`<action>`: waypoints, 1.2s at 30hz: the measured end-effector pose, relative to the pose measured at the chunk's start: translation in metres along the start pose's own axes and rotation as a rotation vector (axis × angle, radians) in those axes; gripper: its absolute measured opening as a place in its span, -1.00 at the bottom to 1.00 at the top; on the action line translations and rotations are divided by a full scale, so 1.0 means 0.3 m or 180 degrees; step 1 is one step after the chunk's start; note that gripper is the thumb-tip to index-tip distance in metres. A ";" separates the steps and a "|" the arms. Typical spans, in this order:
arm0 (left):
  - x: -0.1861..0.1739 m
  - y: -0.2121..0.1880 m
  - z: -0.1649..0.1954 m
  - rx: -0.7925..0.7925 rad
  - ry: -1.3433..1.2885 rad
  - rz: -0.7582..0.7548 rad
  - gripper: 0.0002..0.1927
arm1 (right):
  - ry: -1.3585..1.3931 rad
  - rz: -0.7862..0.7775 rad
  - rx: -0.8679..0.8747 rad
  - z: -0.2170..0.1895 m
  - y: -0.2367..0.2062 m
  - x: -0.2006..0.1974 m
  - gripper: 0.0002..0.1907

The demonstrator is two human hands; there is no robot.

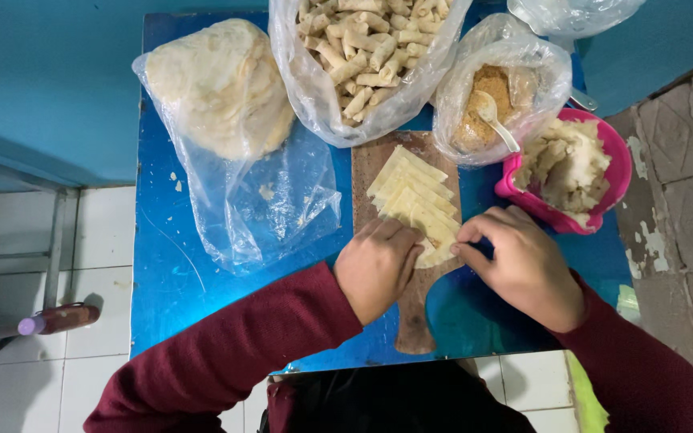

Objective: The person places filling from a pink bowl onto square dough wrappers on a wooden board, spoons brown sugar over the filling, and folds and presses the wrappers closed into filled pastries. Near the end they set the pastries aside and handle a large round flatbread, lifting and turning it.

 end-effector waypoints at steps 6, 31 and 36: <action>-0.012 0.006 0.004 0.0012 0.0093 0.0028 -0.85 | 0.0446 0.0124 0.0117 -0.016 0.005 0.002 -0.84; -0.034 0.018 0.020 0.0375 0.0499 -0.0364 -0.67 | 0.0382 -0.0105 -0.0600 -0.036 0.046 0.011 -0.89; -0.021 0.039 0.005 0.0189 0.0426 -0.0342 -0.83 | 0.0567 -0.0217 -0.0512 -0.009 0.056 0.020 -0.87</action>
Point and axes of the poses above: each hand's wrist, its own y-axis towards the middle knuckle, its own x-axis out of the palm, z = x × y, the point moved 3 cm from there along y, towards the middle knuckle, and after that the axes turned 7 degrees about -x, right-handed, at the moved point
